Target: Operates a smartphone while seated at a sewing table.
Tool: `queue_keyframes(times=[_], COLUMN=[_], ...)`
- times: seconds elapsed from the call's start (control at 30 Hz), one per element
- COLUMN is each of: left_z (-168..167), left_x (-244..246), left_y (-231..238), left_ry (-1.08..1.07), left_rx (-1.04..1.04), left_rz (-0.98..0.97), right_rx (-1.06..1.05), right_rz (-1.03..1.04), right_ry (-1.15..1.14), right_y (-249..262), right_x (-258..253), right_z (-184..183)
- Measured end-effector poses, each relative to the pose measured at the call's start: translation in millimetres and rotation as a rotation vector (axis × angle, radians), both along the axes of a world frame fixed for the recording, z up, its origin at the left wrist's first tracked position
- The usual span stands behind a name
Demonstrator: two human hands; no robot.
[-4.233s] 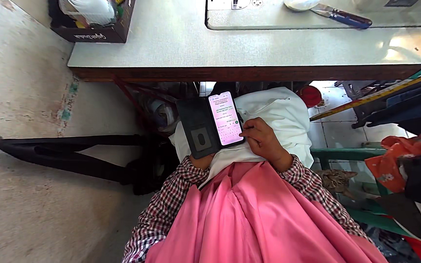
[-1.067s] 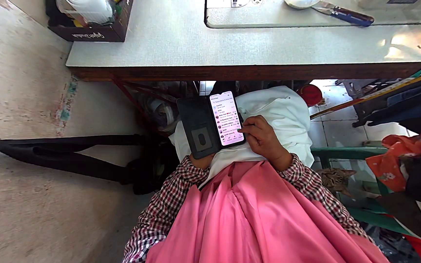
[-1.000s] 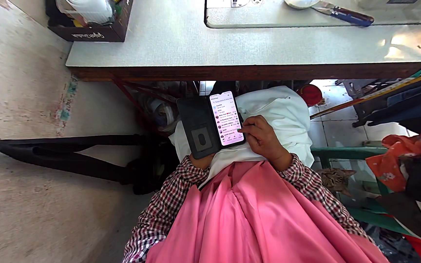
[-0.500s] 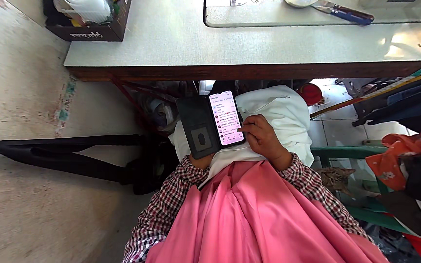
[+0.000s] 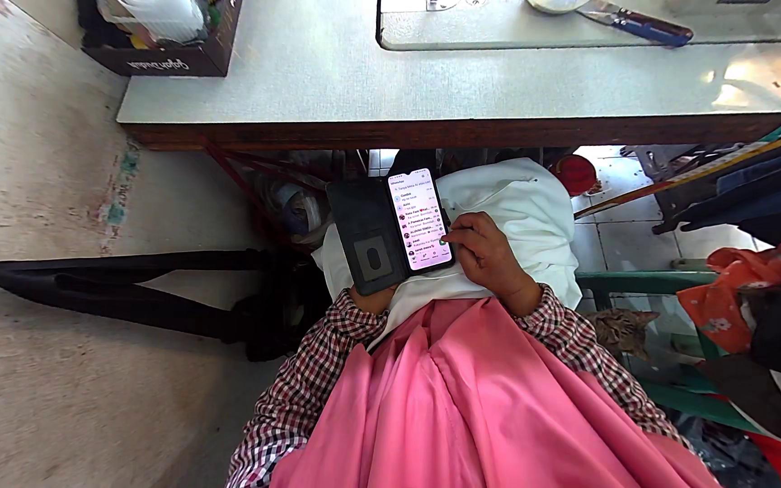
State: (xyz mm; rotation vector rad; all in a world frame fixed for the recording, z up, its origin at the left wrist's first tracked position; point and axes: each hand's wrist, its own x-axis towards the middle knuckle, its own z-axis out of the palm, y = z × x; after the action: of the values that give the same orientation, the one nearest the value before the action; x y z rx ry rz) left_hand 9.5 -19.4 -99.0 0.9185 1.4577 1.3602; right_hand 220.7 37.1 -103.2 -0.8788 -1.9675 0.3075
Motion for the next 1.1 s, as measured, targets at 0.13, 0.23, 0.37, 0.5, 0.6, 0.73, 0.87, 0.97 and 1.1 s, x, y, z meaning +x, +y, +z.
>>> queue_keyframes(times=[0.13, 0.23, 0.37, 0.5, 0.6, 0.73, 0.87, 0.97, 1.1], left_z=[0.7, -0.6, -4.2, -13.5, -14.6, -26.7, -30.7, -25.5, -22.3], left_x=[0.1, 3.4, 4.9, 5.0, 1.5, 6.0, 8.9, 5.5, 3.3], left_y=[-0.4, -1.2, -0.8, -0.8, -0.9, 0.1, 0.5, -0.7, -1.5], left_ry=[-0.008, -0.003, -0.107, -0.273, -0.258, -0.549, -0.555, -0.516, -0.379], left_rx=[0.01, -0.027, -0.045, 0.027, 0.02, 0.162, 0.2, 0.157, 0.105], left_rz=[0.004, 0.075, 0.096, 0.129, 0.108, 0.196, 0.249, 0.205, 0.157], right_rx=[-0.004, -0.031, -0.079, -0.142, -0.161, -0.182, -0.174, -0.134, -0.102], right_rz=[-0.021, -0.071, -0.121, -0.129, -0.129, -0.139, -0.17, -0.181, -0.191], right_ry=[-0.001, 0.021, 0.031, -0.033, -0.076, -0.126, -0.229, -0.175, -0.048], right_y=[-0.4, 0.2, 11.3, 24.2, 29.9, 31.8, 33.1, 32.4, 28.2], right_x=[-0.8, -2.8, -9.7, -19.2, -23.5, -26.2, -29.0, -27.6, -20.7], right_z=[-0.3, -0.4, 10.6, 20.9, 22.0, 23.7, 21.8, 20.2, 16.9])
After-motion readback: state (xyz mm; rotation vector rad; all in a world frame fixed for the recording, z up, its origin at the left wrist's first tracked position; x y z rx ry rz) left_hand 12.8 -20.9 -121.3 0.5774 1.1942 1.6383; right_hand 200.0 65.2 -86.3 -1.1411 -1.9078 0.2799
